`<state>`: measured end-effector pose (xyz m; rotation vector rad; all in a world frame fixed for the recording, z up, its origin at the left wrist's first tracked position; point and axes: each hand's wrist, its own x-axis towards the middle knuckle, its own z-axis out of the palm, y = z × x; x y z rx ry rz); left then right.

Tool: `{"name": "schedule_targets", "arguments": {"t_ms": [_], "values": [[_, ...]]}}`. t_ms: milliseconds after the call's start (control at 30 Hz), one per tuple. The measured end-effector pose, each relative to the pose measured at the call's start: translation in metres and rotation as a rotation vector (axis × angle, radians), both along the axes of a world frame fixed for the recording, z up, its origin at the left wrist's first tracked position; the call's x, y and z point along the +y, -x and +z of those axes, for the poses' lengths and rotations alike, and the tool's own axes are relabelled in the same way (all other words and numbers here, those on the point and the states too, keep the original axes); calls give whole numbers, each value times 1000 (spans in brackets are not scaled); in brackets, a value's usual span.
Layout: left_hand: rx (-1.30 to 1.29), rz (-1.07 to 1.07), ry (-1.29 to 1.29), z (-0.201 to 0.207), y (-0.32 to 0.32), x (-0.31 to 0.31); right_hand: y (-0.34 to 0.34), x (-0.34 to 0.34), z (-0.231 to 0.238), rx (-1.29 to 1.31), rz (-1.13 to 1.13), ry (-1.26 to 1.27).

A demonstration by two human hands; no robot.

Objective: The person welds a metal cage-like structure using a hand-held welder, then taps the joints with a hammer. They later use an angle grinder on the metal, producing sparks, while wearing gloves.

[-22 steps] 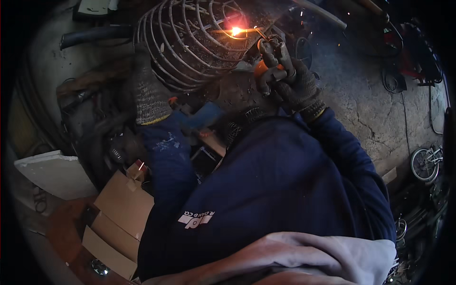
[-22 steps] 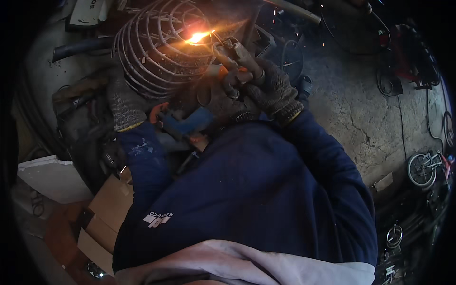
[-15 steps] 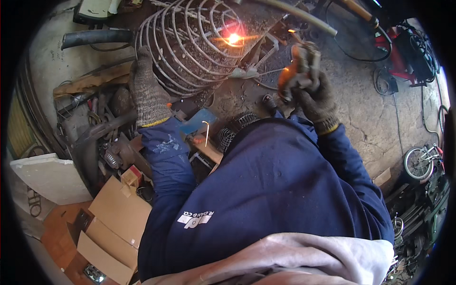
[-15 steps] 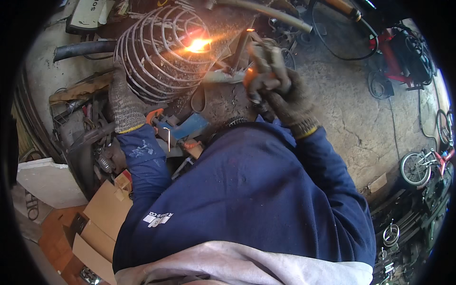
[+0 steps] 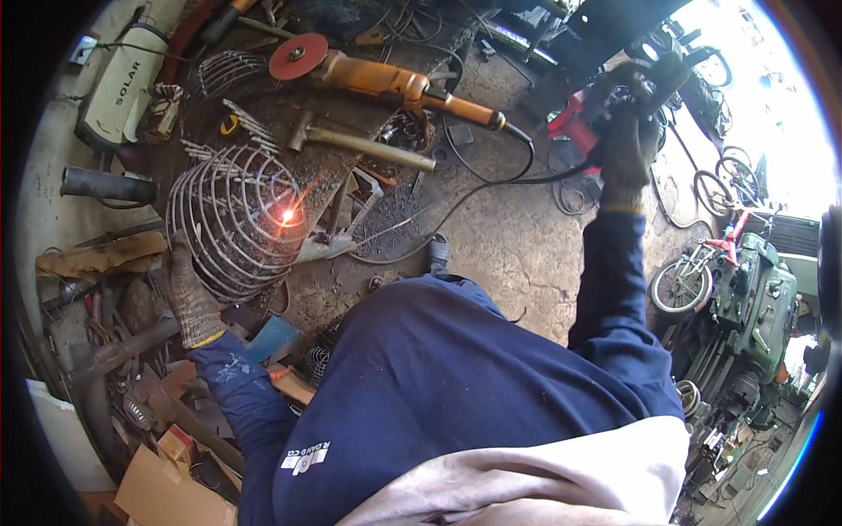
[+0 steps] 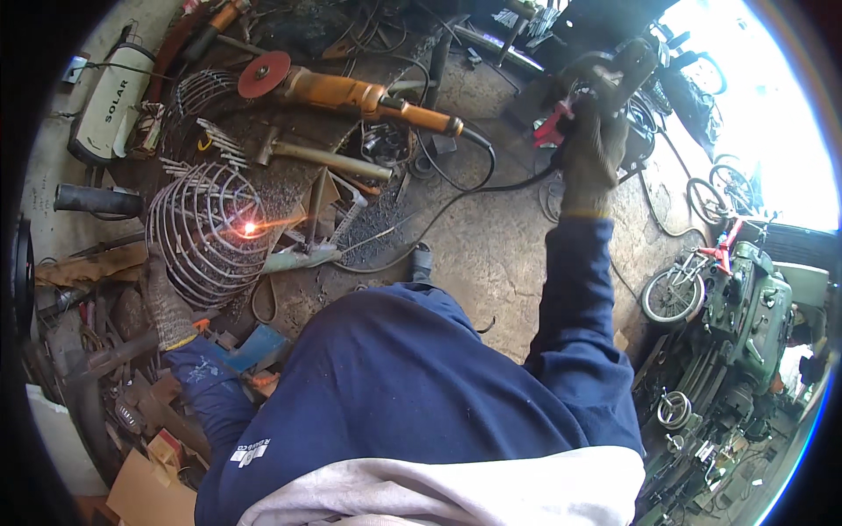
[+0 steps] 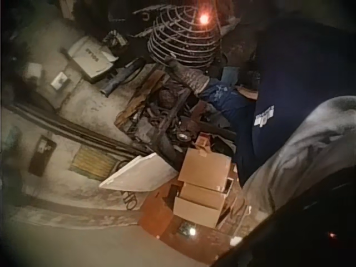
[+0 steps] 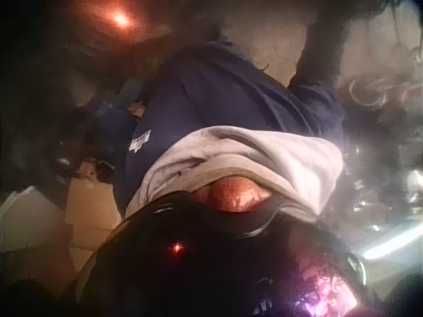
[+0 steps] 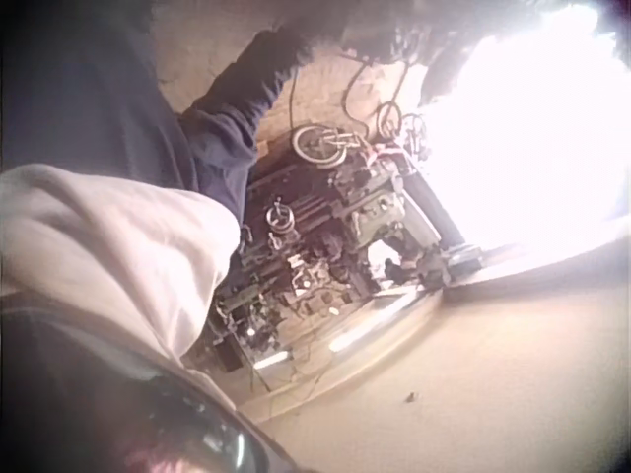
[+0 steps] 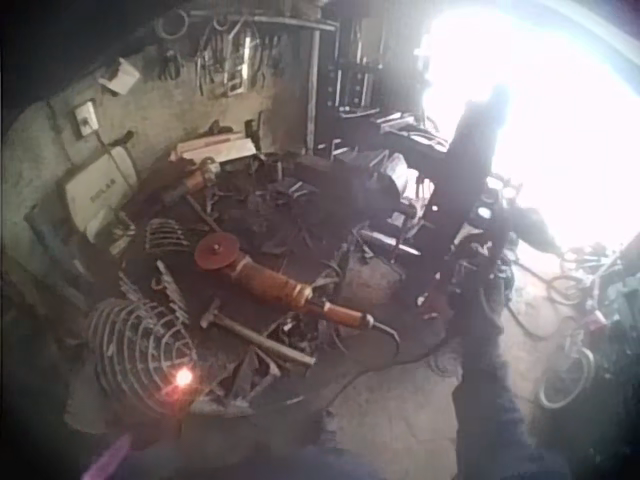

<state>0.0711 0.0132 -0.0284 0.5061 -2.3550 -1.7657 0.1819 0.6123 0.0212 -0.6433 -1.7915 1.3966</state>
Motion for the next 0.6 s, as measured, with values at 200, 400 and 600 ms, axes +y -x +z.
{"name": "schedule_targets", "arguments": {"t_ms": [200, 400, 600], "values": [[37, -97, -100, -12, -1, -25, 99, 70, 17, -297, -163, -357], [-27, 67, -148, 8, 0, 3, 212, 130, -39, -439, 49, -274], [-46, 94, 31, 17, -11, 7, 242, 74, -61, -596, 108, -368]]}}
